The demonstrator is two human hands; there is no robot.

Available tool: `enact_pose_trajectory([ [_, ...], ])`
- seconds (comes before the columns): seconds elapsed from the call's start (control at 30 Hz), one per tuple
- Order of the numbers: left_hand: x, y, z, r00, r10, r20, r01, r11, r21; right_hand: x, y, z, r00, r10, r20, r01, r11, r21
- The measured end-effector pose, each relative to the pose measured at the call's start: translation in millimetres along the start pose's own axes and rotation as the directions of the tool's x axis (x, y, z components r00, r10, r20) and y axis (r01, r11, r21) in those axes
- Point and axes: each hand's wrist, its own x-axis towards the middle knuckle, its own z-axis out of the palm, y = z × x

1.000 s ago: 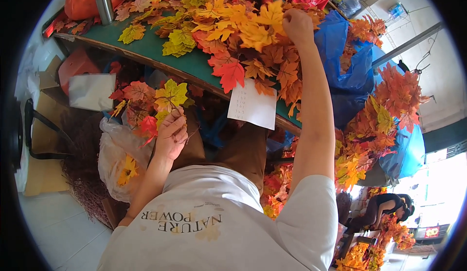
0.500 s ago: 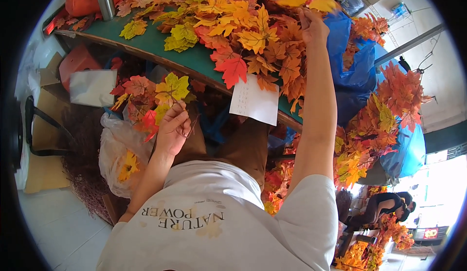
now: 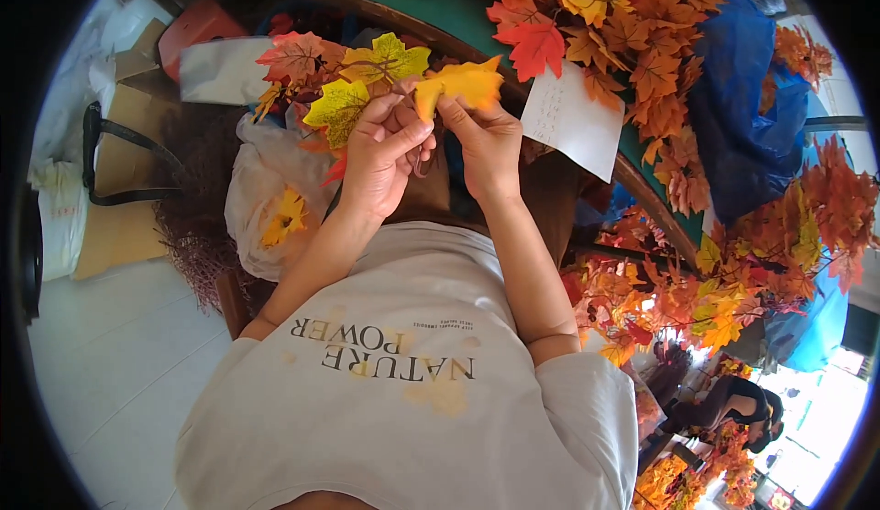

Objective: The person assembles artificial maple leaf garlands by hand, twisting individual artificial leaves onto stems.

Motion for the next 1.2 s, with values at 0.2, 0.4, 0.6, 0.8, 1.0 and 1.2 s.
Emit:
enact_pose_trajectory([
  [0.2, -4, 1, 0, 0.997, 0.071, 0.011, -0.071, 0.996, 0.053, -9, 1, -2, 0.977, 0.212, 0.002, -0.204, 0.938, 0.280],
  [0.4, -4, -2, 1, 0.994, 0.106, -0.011, -0.105, 0.990, 0.099, -15, 8, -2, 0.948, 0.319, 0.008, -0.290, 0.851, 0.437],
  [0.6, -3, -1, 0, 0.995, 0.096, -0.030, -0.093, 0.991, 0.095, -14, 13, -5, 0.947, 0.320, 0.037, -0.301, 0.839, 0.452],
  [0.8, -1, -3, -2, 0.996, 0.080, -0.040, -0.074, 0.987, 0.140, -14, 17, -6, 0.957, 0.278, 0.077, -0.283, 0.853, 0.439],
  [1.0, -1, -4, -2, 0.996, 0.075, -0.044, -0.070, 0.994, 0.087, -16, 20, -7, 0.973, 0.216, 0.075, -0.228, 0.881, 0.415],
  [1.2, 0, -5, -6, 0.996, 0.069, -0.060, -0.063, 0.993, 0.101, -18, 22, -6, 0.975, 0.214, 0.065, -0.223, 0.896, 0.385],
])
